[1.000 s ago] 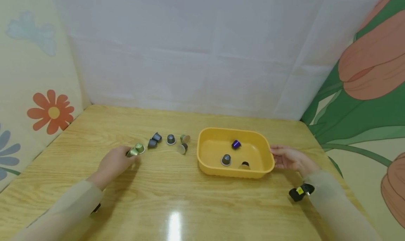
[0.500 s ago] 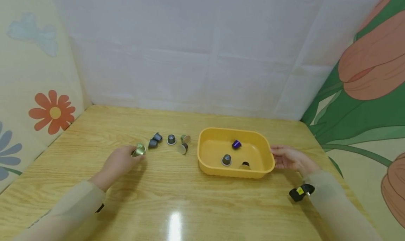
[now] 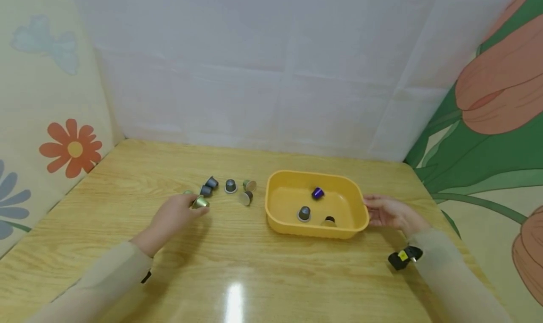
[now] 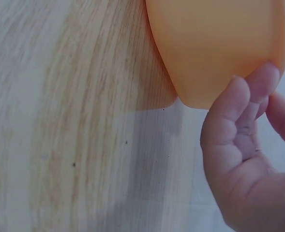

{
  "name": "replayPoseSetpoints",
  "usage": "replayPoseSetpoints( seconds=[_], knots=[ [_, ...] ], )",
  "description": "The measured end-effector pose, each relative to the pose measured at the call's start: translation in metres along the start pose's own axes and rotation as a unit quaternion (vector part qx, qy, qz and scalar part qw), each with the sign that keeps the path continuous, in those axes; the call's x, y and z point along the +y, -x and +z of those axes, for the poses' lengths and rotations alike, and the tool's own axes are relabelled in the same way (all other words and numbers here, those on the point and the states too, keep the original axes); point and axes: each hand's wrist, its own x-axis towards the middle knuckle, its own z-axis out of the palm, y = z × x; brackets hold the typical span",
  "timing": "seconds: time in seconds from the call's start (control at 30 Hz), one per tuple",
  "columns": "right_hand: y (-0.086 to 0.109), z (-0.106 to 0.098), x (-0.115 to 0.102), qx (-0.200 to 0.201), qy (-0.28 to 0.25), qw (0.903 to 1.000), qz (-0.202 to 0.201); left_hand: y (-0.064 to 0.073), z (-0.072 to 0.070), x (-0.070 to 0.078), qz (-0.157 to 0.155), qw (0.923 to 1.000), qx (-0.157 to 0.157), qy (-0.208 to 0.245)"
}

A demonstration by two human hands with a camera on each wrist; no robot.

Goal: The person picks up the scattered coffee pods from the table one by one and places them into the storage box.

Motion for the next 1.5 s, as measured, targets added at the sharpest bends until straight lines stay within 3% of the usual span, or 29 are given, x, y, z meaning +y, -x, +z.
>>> replayPoseSetpoints(
  seconds=[0.8,1.5],
  knots=[
    [0.002,-0.001,0.000,0.007,0.005,1.0000,-0.004,-0.008,0.006,0.041,0.034,0.9991,-0.017,0.020],
    [0.000,-0.002,0.001,0.001,0.019,0.9998,-0.007,-0.012,0.015,0.063,0.045,0.9985,-0.021,0.021]
  ],
)
